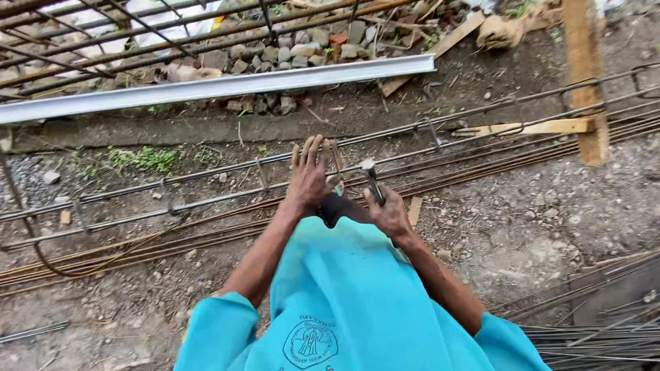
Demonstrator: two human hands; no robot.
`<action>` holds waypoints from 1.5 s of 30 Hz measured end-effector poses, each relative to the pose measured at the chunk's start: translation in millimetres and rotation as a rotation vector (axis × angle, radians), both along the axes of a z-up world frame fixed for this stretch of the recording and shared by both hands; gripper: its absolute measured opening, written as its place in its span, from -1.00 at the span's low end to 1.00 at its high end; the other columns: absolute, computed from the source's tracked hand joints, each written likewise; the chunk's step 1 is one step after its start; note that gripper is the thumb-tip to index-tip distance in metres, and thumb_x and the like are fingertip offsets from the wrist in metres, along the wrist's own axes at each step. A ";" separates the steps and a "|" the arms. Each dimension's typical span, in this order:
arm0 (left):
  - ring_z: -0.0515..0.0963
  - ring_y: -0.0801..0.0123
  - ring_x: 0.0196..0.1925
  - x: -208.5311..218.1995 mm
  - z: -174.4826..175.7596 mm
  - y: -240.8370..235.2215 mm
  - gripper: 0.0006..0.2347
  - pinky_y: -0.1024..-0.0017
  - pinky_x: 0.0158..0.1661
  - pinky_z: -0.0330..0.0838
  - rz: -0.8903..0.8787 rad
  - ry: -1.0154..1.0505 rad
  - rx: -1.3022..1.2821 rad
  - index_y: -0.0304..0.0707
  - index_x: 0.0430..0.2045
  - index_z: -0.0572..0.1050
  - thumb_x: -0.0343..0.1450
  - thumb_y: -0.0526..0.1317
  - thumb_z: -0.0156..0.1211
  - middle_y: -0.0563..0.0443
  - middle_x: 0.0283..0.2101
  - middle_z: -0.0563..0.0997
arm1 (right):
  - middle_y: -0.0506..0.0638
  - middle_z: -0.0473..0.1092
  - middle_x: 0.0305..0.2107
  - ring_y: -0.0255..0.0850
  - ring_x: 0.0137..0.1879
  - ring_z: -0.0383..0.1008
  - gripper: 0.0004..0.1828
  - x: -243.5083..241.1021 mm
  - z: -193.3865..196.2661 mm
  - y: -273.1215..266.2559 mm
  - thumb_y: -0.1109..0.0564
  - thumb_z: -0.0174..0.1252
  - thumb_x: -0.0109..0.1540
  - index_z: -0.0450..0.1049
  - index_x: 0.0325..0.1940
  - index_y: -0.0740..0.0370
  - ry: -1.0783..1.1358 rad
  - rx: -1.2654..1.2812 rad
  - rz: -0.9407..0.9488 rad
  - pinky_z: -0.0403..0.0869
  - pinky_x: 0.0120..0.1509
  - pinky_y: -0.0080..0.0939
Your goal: The person uses pliers to twist and secure wire ties around intersecting steel rebar rods on a construction site. They repeatedly grab wire ties, loop them around the rebar intersections, and twist them tight to fasten the grid structure.
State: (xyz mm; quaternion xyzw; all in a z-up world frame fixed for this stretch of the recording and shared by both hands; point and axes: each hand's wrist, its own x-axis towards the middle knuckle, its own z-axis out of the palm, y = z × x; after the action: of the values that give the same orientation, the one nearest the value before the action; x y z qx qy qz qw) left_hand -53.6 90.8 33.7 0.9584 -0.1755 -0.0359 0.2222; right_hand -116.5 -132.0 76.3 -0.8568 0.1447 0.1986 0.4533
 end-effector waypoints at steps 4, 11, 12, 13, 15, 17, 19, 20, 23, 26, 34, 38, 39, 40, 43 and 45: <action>0.46 -0.19 0.24 -45.5 40.1 -21.0 -0.60 -0.05 0.24 0.26 0.386 0.464 -0.822 -0.33 0.20 0.42 0.59 -0.06 -0.15 -0.41 0.11 0.54 | 0.11 0.36 -0.67 -0.13 -0.44 0.43 -0.71 9.1 16.3 48.5 -0.02 0.14 0.34 0.51 -0.32 0.23 -0.068 0.045 0.014 0.38 -0.29 -0.15; 0.57 0.30 -0.37 -49.6 -9.3 46.6 -0.92 0.36 -0.33 0.54 1.008 0.741 -1.579 -0.23 -0.38 0.56 0.48 -0.29 0.12 -0.17 -0.36 0.59 | 0.20 0.51 -0.41 0.24 -0.13 0.54 -0.80 -4.6 33.2 130.4 0.06 0.15 0.17 0.49 -0.13 0.05 0.061 -0.024 0.282 0.47 -0.09 0.20; 0.45 0.36 -0.40 -49.4 -8.3 58.0 -0.92 0.39 -0.33 0.44 1.191 0.740 -1.555 -0.20 -0.45 0.54 0.41 -0.24 0.29 0.00 -0.39 0.52 | 0.32 0.50 -0.39 0.34 -0.14 0.51 -0.79 -2.7 56.0 141.8 0.03 0.17 0.19 0.48 -0.14 0.13 0.077 -0.033 0.285 0.44 -0.09 0.29; 0.45 0.36 -0.40 -37.4 3.1 74.7 -0.92 0.39 -0.33 0.44 1.179 0.748 -1.568 -0.20 -0.45 0.54 0.41 -0.24 0.29 0.00 -0.39 0.52 | 0.32 0.50 -0.39 0.34 -0.14 0.51 -0.79 4.0 36.6 136.9 0.03 0.17 0.19 0.48 -0.14 0.13 0.072 -0.048 0.280 0.44 -0.09 0.29; 0.24 0.63 -0.72 -30.3 25.5 107.8 -0.78 0.63 -0.76 0.13 1.128 0.739 -1.505 -0.26 -0.38 0.50 0.57 -0.14 0.02 0.23 -0.65 0.31 | 0.19 0.50 -0.48 0.17 -0.23 0.56 -0.85 0.7 -1.4 124.1 0.01 0.16 0.20 0.53 -0.26 0.09 0.033 -0.098 0.087 0.45 -0.20 0.15; 0.18 0.64 -0.74 -30.4 36.5 124.4 -0.79 0.62 -0.74 0.06 1.085 0.729 -1.423 -0.27 -0.42 0.49 0.57 -0.19 -0.01 0.23 -0.68 0.26 | 0.17 0.46 -0.44 0.01 -0.32 0.53 -0.73 18.7 39.8 122.3 0.04 0.19 0.22 0.45 -0.07 0.21 0.139 0.046 -0.049 0.51 -0.27 -0.01; 0.13 0.64 -0.77 -25.3 26.3 137.2 -0.79 0.60 -0.72 -0.01 1.023 0.706 -1.343 -0.29 -0.45 0.48 0.56 -0.23 -0.04 0.22 -0.71 0.21 | 0.15 0.42 -0.41 -0.16 -0.41 0.50 -0.57 38.1 65.2 121.4 0.07 0.22 0.25 0.37 0.12 0.34 0.224 0.197 -0.193 0.58 -0.35 -0.16; 0.33 0.42 -0.56 -31.6 9.5 142.7 -0.77 0.43 -0.53 0.22 0.933 0.641 -1.166 -0.35 -0.30 0.48 0.59 -0.16 -0.06 -0.03 -0.54 0.37 | 0.19 0.38 -0.37 -0.09 -0.36 0.47 -0.43 37.3 70.0 122.4 0.10 0.26 0.16 0.31 0.18 0.43 0.182 0.161 -0.167 0.53 -0.31 -0.05; 0.48 -0.13 -0.10 -14.7 44.9 145.1 -0.64 -0.02 -0.12 0.38 0.799 0.613 -0.919 -0.48 0.05 0.36 0.59 -0.07 -0.02 -0.45 -0.16 0.50 | 0.25 0.35 -0.36 0.03 -0.32 0.47 -0.19 54.7 99.1 136.3 0.18 0.25 0.08 0.11 0.36 0.40 0.068 0.015 -0.006 0.50 -0.18 0.19; 0.48 -0.34 0.14 -24.0 22.9 152.8 -0.49 -0.22 0.11 0.34 0.781 0.690 -0.698 -0.41 0.19 0.34 0.50 0.05 0.12 -0.48 0.05 0.51 | 0.24 0.39 -0.36 0.06 -0.32 0.53 -0.24 45.1 77.0 154.5 0.25 0.18 0.10 0.11 0.37 0.18 0.038 -0.197 0.143 0.54 -0.15 0.21; 0.60 -0.18 0.06 -16.2 8.2 156.8 -0.46 -0.08 0.04 0.42 0.758 0.738 -0.551 -0.21 0.14 0.46 0.33 0.07 0.35 -0.35 -0.16 0.66 | 0.24 0.49 -0.20 0.34 0.02 0.52 -0.51 42.0 5.0 136.9 -0.06 0.20 0.14 0.18 0.08 -0.10 0.279 -0.438 0.147 0.44 0.12 0.34; 0.62 -0.15 0.02 -11.9 9.2 155.5 -0.47 -0.05 -0.02 0.45 0.756 0.741 -0.540 -0.14 0.04 0.52 0.26 0.12 0.38 -0.31 -0.20 0.66 | 0.28 0.51 -0.24 0.33 -0.01 0.54 -0.53 45.9 3.0 133.3 0.03 0.13 0.12 0.22 0.10 -0.18 0.300 -0.449 0.117 0.46 0.07 0.34; 0.63 -0.10 0.01 -15.5 19.9 156.0 -0.47 -0.04 -0.02 0.47 0.777 0.755 -0.546 -0.13 0.04 0.53 0.26 0.13 0.38 -0.27 -0.21 0.66 | 0.32 0.49 -0.23 0.39 -0.02 0.52 -0.51 46.5 0.9 125.2 0.06 0.12 0.13 0.17 0.11 -0.21 0.281 -0.438 0.030 0.44 0.03 0.37; 0.63 -0.10 0.01 -9.2 13.0 157.7 -0.47 -0.04 -0.02 0.47 0.784 0.738 -0.558 -0.13 0.04 0.53 0.26 0.13 0.38 -0.27 -0.21 0.66 | 0.32 0.49 -0.23 0.39 -0.02 0.52 -0.51 58.4 11.2 133.3 0.06 0.12 0.13 0.17 0.11 -0.21 0.264 -0.441 0.039 0.44 0.03 0.37; 0.56 -0.35 0.03 -29.0 0.3 170.2 -0.47 -0.19 -0.01 0.40 0.727 0.716 -0.603 -0.33 0.03 0.52 0.31 0.08 0.34 -0.44 -0.14 0.61 | 0.29 0.46 0.03 0.27 0.25 0.42 -0.16 50.6 44.0 164.6 -0.16 0.06 0.12 0.05 0.48 -0.13 0.441 -0.473 0.185 0.33 0.34 0.35; 0.55 -0.25 0.10 -19.0 -4.6 168.1 -0.47 -0.11 0.06 0.40 0.761 0.734 -0.628 -0.23 0.03 0.52 0.29 0.12 0.39 -0.40 -0.08 0.61 | 0.30 0.54 -0.10 0.14 0.10 0.55 -0.42 61.7 72.8 176.8 -0.07 0.08 0.15 0.52 0.13 0.34 0.515 -0.561 -0.093 0.51 0.15 0.08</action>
State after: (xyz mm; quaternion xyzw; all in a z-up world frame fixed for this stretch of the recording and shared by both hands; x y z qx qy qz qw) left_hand -72.6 258.8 29.2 0.7677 0.2647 -0.2282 0.5371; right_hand -54.8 44.8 149.1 -0.8621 0.3414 0.3391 0.1586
